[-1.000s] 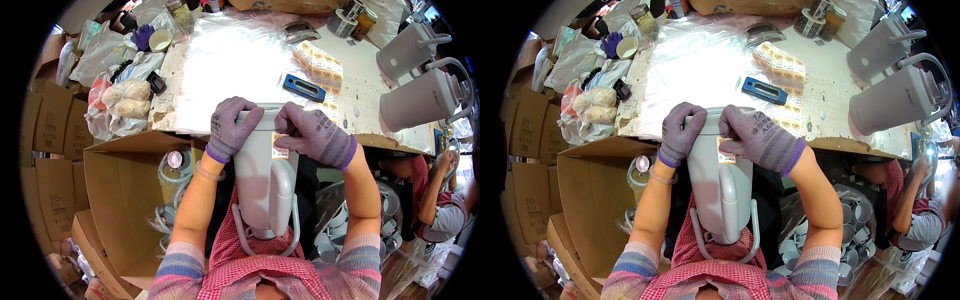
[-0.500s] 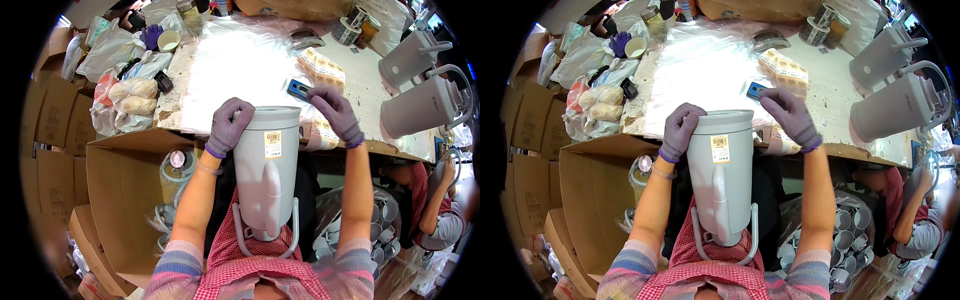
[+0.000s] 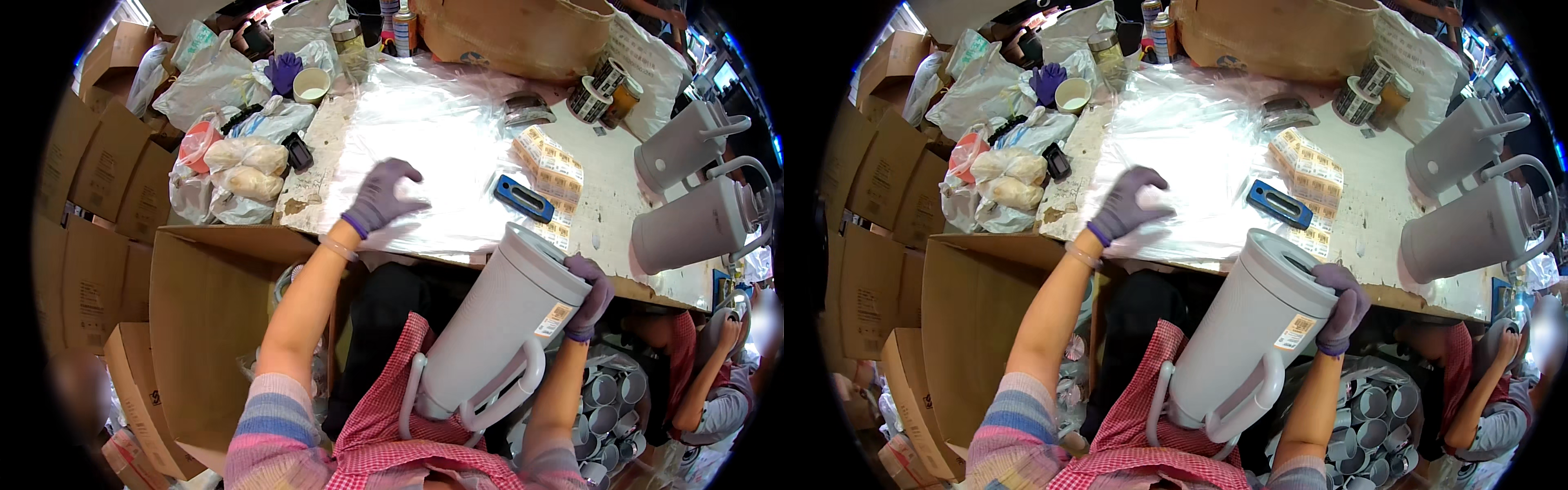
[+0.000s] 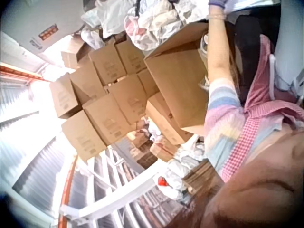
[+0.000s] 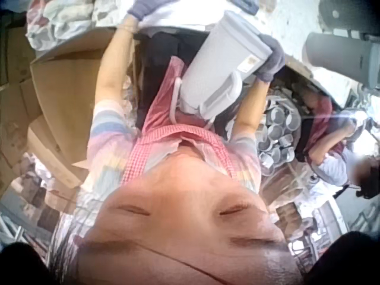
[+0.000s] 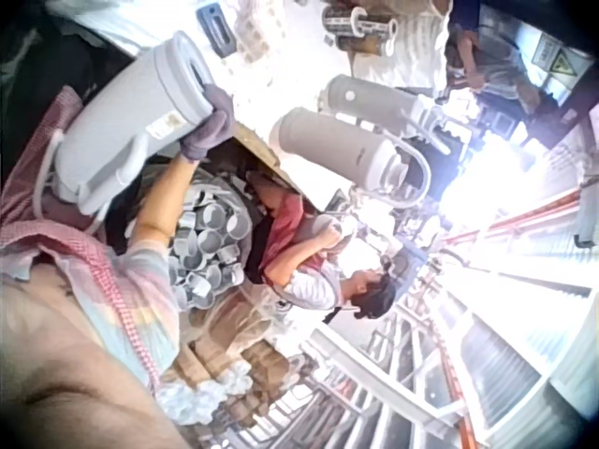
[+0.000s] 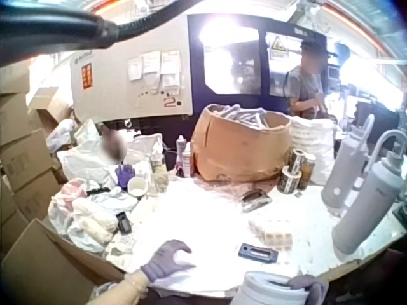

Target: The person repeatedly picks up white electric kettles, wraps each one in a clear plastic bag, and places the wrapped kettles into a cardboard box. The process is repeated for multiple units in a continuous loop.

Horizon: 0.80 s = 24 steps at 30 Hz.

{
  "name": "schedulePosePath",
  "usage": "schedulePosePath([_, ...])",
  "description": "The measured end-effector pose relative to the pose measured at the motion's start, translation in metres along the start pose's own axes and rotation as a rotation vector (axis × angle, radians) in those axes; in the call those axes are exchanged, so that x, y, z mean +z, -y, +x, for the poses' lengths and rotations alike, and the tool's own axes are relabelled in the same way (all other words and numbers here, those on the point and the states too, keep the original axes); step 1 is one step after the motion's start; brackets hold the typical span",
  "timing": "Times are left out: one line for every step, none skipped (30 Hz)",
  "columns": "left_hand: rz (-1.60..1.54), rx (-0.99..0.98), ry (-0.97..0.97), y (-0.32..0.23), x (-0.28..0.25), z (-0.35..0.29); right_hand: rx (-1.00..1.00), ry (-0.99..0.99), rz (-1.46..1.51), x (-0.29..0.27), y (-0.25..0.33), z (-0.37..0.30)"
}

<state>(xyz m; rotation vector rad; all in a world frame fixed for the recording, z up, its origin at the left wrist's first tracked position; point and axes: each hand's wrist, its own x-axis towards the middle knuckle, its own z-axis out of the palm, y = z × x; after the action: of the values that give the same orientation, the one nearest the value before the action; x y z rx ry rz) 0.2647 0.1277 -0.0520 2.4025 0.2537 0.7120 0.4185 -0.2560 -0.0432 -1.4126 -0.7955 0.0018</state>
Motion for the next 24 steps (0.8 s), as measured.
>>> schedulePosePath([0.108, 0.085, 0.068, 0.003, 0.017, -0.004, 0.002, -0.021, -0.030, -0.003, 0.001, -0.001])
schedulePosePath([0.156, -0.111, 0.254, 0.017, 0.031, -0.015, 0.007, -0.039, -0.050, -0.003, 0.002, -0.004])
schedulePosePath([0.080, -0.277, 0.215, 0.034, 0.039, -0.022, 0.021, -0.042, -0.050, -0.003, 0.002, -0.006])
schedulePosePath([0.033, -0.365, 0.232, 0.031, 0.039, -0.017, 0.030, -0.057, -0.067, -0.008, 0.004, -0.007])
schedulePosePath([-0.013, -0.454, 0.248, 0.028, 0.038, -0.012, 0.040, -0.070, -0.082, -0.012, 0.004, -0.008])
schedulePosePath([-0.029, -0.475, 0.277, 0.027, 0.035, -0.007, 0.046, -0.056, -0.107, -0.016, 0.003, -0.008])
schedulePosePath([-0.050, -0.502, 0.313, 0.020, 0.030, -0.003, 0.053, -0.068, -0.106, -0.018, 0.005, -0.011])
schedulePosePath([-0.065, -0.531, 0.342, 0.014, 0.023, 0.000, 0.056, -0.076, -0.098, -0.017, 0.005, -0.011])
schedulePosePath([-0.120, -0.514, 0.350, 0.009, 0.017, 0.002, 0.058, -0.082, -0.090, -0.017, 0.005, -0.011])
schedulePosePath([-0.246, -0.492, 0.317, 0.013, 0.015, 0.000, 0.052, -0.070, -0.076, -0.015, 0.006, -0.009])
schedulePosePath([-0.373, -0.467, 0.283, 0.016, 0.012, -0.002, 0.046, -0.058, -0.063, -0.012, 0.007, -0.008])
schedulePosePath([-0.278, -0.495, 0.281, 0.020, 0.009, -0.003, 0.040, -0.046, -0.050, -0.010, 0.009, -0.006])
schedulePosePath([-0.192, -0.514, 0.290, 0.007, 0.000, 0.006, 0.030, -0.039, -0.069, -0.008, 0.011, -0.005])
schedulePosePath([-0.101, -0.534, 0.293, -0.001, -0.007, 0.011, 0.017, -0.029, -0.082, -0.003, 0.015, -0.003])
schedulePosePath([-0.109, -0.554, 0.225, 0.001, -0.009, 0.013, 0.005, -0.020, -0.096, 0.003, 0.019, 0.000])
schedulePosePath([-0.198, -0.355, 0.117, 0.004, -0.007, 0.010, 0.018, -0.009, -0.044, 0.015, 0.027, 0.006])
schedulePosePath([-0.283, -0.155, 0.011, 0.011, -0.004, 0.005, 0.076, 0.015, -0.086, 0.027, 0.032, 0.010])
schedulePosePath([-0.083, -0.067, 0.204, 0.023, 0.002, -0.001, 0.134, 0.040, -0.128, 0.040, 0.036, 0.015])
schedulePosePath([0.114, 0.016, 0.395, 0.033, 0.007, -0.007, 0.193, 0.069, -0.172, 0.051, 0.039, 0.020])
schedulePosePath([0.232, 0.018, 0.537, 0.026, 0.010, -0.002, 0.248, 0.160, -0.258, 0.059, 0.040, 0.027])
schedulePosePath([0.159, -0.113, 0.593, 0.021, 0.009, 0.006, 0.305, 0.251, -0.342, 0.066, 0.040, 0.035])
schedulePosePath([0.086, -0.239, 0.652, 0.004, 0.000, 0.024, 0.267, 0.353, -0.417, 0.066, 0.046, 0.045])
schedulePosePath([0.022, -0.380, 0.705, -0.003, -0.010, 0.033, 0.297, 0.535, -0.422, 0.071, 0.066, 0.063])
schedulePosePath([-0.055, -0.371, 0.714, 0.002, -0.013, 0.037, 0.369, 0.645, -0.304, 0.069, 0.056, 0.077])
